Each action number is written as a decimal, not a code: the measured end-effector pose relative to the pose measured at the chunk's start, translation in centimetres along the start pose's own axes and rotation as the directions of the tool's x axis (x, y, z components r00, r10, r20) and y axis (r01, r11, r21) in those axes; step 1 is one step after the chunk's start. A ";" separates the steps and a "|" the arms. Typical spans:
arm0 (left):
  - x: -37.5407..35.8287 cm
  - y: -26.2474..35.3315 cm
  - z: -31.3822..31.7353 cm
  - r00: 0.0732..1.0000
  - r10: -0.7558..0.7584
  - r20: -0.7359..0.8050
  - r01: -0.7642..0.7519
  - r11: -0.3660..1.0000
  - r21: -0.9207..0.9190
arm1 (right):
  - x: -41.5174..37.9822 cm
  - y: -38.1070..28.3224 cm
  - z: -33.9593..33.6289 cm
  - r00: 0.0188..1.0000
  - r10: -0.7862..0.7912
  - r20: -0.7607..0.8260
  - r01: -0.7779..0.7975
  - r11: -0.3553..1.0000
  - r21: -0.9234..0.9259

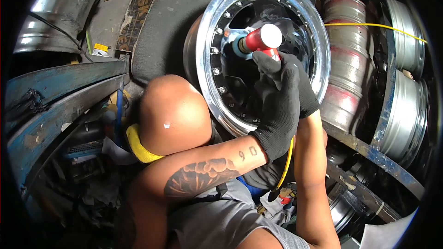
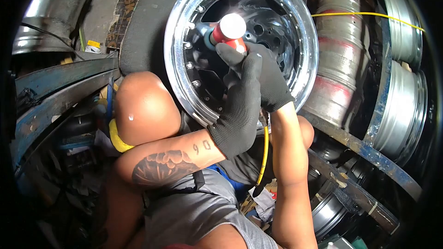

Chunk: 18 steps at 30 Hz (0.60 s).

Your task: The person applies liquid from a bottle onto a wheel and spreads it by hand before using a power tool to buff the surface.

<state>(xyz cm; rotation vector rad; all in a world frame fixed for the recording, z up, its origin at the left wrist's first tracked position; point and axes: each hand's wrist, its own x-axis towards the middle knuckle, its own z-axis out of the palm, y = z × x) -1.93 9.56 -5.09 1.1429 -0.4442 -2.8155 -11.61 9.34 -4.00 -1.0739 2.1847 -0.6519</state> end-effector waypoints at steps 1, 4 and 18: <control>-0.1 -0.2 0.0 1.000 -0.007 -0.001 0.007 1.000 0.008 | -0.4 -0.7 0.0 0.998 0.061 -0.008 -0.062 0.997 -0.043; -0.6 -1.0 -0.3 1.000 -0.024 -0.003 0.024 0.999 0.035 | -2.0 -1.4 0.9 0.973 0.232 -0.006 -0.231 0.971 0.068; -2.8 -5.7 -0.7 0.989 -0.140 0.050 0.127 0.971 0.201 | -9.9 3.1 2.0 0.896 0.370 -0.244 -0.307 0.915 0.261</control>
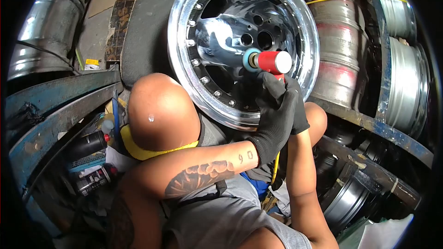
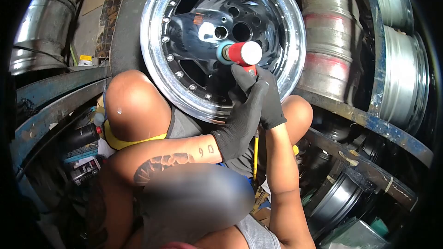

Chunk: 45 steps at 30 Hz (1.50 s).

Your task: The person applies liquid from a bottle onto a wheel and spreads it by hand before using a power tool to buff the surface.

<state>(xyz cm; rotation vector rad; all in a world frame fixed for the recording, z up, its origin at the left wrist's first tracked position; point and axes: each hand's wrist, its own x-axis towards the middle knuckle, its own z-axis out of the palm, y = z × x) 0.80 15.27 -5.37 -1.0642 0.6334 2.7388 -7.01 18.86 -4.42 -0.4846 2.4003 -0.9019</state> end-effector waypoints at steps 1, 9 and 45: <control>0.0 -0.3 0.0 1.000 -0.005 0.005 0.005 1.000 0.020 | -0.1 0.7 -0.2 1.000 0.009 0.002 -0.010 0.999 0.052; -0.5 -2.7 -0.6 0.983 0.181 0.004 -0.180 0.976 0.123 | -1.3 0.7 -0.7 0.981 0.125 0.147 -0.143 0.983 0.116; -0.1 -1.3 -0.8 0.990 -0.092 0.110 0.101 0.992 -0.078 | 0.6 1.0 0.0 0.998 -0.016 -0.067 0.028 0.983 0.181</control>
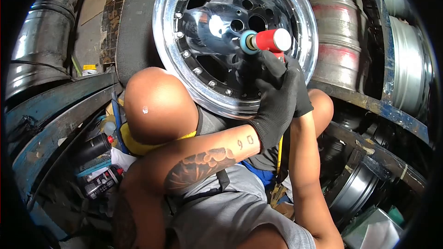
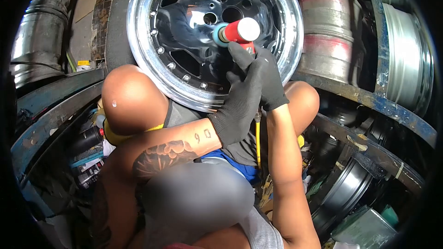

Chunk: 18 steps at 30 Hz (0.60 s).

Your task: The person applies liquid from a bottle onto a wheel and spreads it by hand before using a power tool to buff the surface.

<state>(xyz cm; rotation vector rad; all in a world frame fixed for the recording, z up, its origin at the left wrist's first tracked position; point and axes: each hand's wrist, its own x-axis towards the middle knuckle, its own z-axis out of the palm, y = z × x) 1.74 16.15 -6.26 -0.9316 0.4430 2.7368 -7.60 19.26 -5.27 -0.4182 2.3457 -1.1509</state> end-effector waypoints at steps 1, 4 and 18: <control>-0.1 -0.1 -0.1 1.000 -0.005 0.003 0.005 1.000 -0.003 | -0.3 -0.3 0.1 1.000 -0.009 0.009 0.009 1.000 0.026; -0.2 -0.2 0.0 1.000 -0.016 0.015 0.016 1.000 -0.016 | -0.7 -0.8 0.0 0.998 0.032 0.058 -0.031 0.999 -0.019; -1.5 -1.5 -1.0 0.997 -0.055 0.059 0.061 0.993 -0.106 | -3.1 0.1 0.9 0.987 0.029 0.158 0.007 0.976 -0.220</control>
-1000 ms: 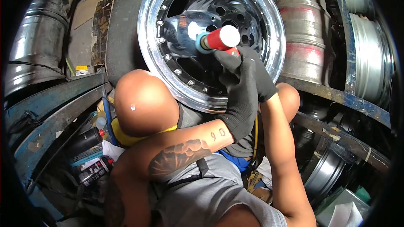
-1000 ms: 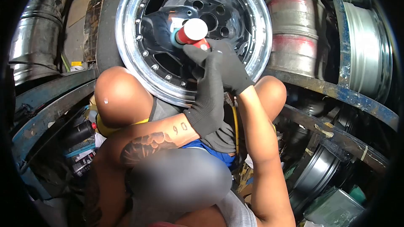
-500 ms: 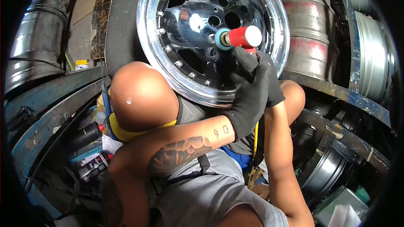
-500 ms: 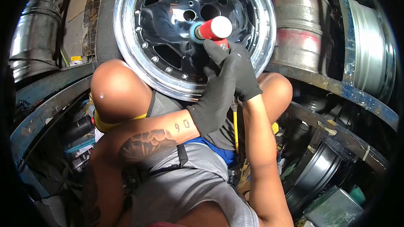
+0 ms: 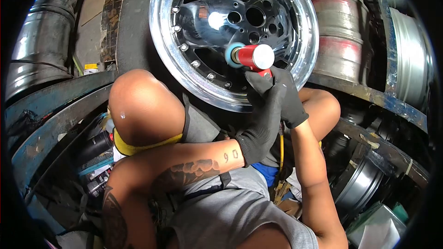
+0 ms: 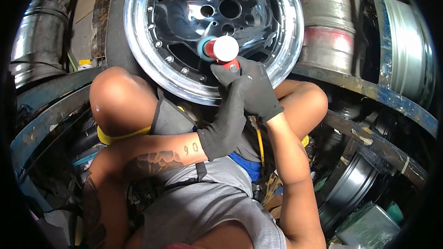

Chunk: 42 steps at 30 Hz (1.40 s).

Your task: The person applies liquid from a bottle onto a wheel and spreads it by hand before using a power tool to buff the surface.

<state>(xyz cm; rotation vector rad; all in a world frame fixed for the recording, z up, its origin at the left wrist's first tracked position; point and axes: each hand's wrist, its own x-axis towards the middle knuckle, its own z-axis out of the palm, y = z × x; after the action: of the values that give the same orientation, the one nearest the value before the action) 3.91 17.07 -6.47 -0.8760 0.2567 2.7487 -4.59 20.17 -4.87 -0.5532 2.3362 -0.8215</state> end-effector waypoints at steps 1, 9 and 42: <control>-0.1 -0.1 0.0 1.000 0.001 0.004 -0.001 1.000 -0.003 | 0.2 -0.3 -0.1 1.000 0.020 0.008 -0.020 1.000 -0.005; -0.3 0.0 -0.2 0.999 -0.011 0.037 0.013 0.999 -0.036 | 3.1 -2.1 -0.3 0.984 -0.173 0.035 0.175 0.981 -0.085; -0.8 -2.2 -1.4 0.986 -0.102 0.135 0.124 0.977 -0.171 | -0.6 0.5 -2.8 0.941 -0.196 0.276 0.241 0.960 -0.140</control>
<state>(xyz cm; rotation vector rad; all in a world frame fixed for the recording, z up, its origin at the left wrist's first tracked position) 5.90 18.66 -7.33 -0.7300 -0.0635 2.7369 -6.12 22.05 -3.25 -0.9511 2.1379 -0.6036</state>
